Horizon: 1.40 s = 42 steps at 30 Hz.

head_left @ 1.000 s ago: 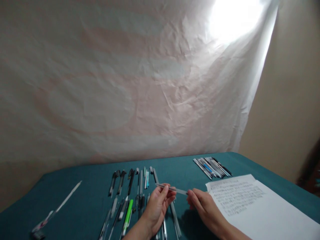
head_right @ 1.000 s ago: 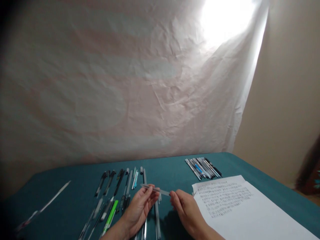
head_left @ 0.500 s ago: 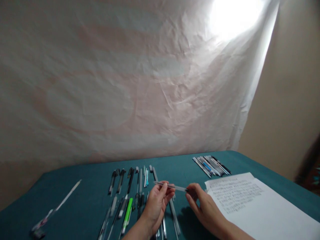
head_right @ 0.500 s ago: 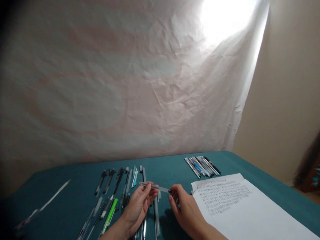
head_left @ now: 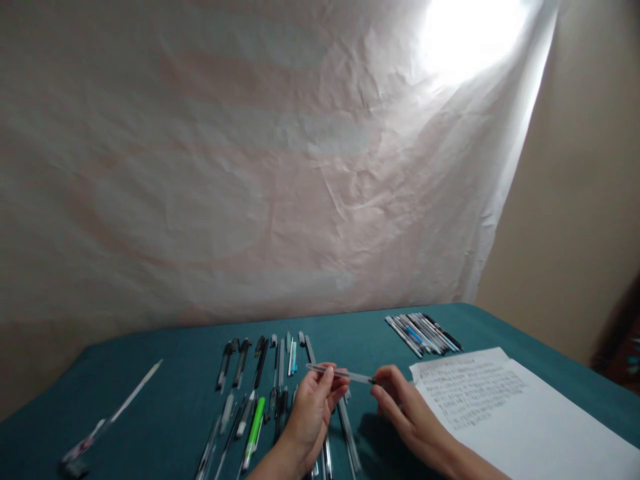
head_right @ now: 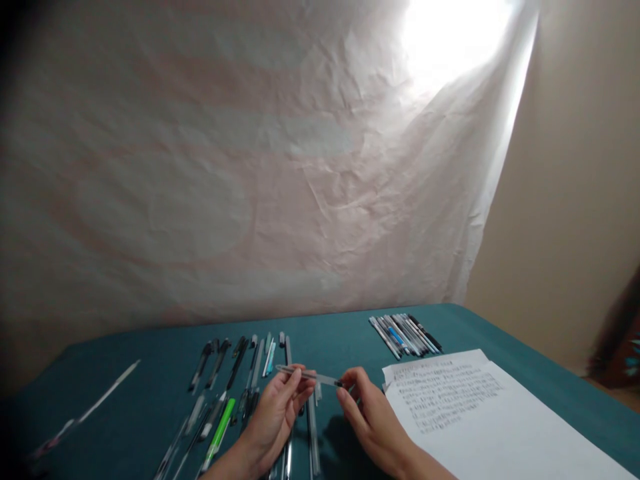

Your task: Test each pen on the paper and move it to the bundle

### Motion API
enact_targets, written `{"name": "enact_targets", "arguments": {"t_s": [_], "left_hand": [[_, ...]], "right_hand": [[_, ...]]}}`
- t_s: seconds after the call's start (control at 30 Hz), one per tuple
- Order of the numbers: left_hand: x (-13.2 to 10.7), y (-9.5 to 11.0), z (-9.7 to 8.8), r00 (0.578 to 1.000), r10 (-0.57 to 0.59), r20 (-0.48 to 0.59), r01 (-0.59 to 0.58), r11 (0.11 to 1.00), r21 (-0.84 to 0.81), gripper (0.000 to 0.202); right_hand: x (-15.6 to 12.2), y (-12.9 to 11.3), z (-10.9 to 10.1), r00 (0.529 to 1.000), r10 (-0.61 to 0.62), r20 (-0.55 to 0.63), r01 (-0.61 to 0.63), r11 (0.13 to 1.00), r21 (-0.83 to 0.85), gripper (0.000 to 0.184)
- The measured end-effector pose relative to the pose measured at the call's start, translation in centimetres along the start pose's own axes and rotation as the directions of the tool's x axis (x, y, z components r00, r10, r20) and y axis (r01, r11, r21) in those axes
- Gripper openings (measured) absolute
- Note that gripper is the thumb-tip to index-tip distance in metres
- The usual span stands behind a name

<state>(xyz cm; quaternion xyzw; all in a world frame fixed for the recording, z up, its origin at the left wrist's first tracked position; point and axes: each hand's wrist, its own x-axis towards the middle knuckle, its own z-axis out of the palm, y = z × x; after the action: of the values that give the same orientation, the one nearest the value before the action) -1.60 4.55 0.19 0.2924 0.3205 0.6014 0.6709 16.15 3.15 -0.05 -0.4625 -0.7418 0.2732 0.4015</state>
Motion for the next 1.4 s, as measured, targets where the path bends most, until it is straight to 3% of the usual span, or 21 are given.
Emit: {"name": "enact_targets", "arguments": {"t_s": [0.1,0.27,0.43,0.63,0.83,0.97,1.03,1.2,1.33,1.4], "left_hand": [[-0.02,-0.01,-0.02,1.000,-0.003,0.016,0.002,1.000,0.017,0.010],[0.01,-0.01,0.07,0.999,-0.010,0.041,0.009,1.000,0.026,0.011],[0.01,-0.10,0.07,1.000,-0.003,0.007,0.003,1.000,0.023,0.010],[-0.16,-0.06,0.31,0.999,-0.013,0.049,0.010,0.998,0.068,0.011],[0.13,-0.20,0.65,1.000,0.004,0.005,-0.004,0.994,0.106,0.008],[0.17,-0.42,0.79,0.999,-0.010,0.037,0.004,0.990,0.143,0.009],[0.22,-0.52,0.81,0.999,-0.003,0.032,-0.002,0.989,0.145,0.010],[0.42,-0.64,0.75,1.000,0.002,0.020,-0.005,0.991,0.137,0.010],[0.33,-0.62,0.80,0.999,-0.006,0.035,0.001,0.991,0.135,0.010],[0.21,-0.61,0.84,1.000,-0.004,0.022,0.001,0.992,0.123,0.009]], "right_hand": [[0.00,0.06,-0.07,0.999,-0.033,-0.003,0.033,0.996,-0.081,0.024],[0.12,0.19,-0.05,0.999,-0.029,0.015,0.030,0.996,-0.084,0.040],[0.08,-0.06,-0.13,0.998,-0.035,-0.043,0.033,0.999,-0.043,0.024],[0.22,0.20,-0.20,0.999,-0.030,-0.033,0.027,0.996,-0.086,0.041],[0.21,0.13,-0.60,0.996,-0.049,-0.072,0.044,0.997,-0.061,0.028],[0.33,0.26,-0.83,0.998,-0.045,-0.053,0.039,0.993,-0.110,0.040],[0.36,0.28,-0.93,0.998,-0.028,-0.050,0.023,0.994,-0.105,0.043],[0.30,0.23,-1.00,0.996,-0.059,-0.060,0.052,0.993,-0.103,0.028],[0.41,0.63,-0.81,0.999,-0.030,0.012,0.030,0.999,-0.032,0.043],[0.43,0.68,-0.79,1.000,-0.009,0.018,0.008,1.000,0.017,0.041]]}}
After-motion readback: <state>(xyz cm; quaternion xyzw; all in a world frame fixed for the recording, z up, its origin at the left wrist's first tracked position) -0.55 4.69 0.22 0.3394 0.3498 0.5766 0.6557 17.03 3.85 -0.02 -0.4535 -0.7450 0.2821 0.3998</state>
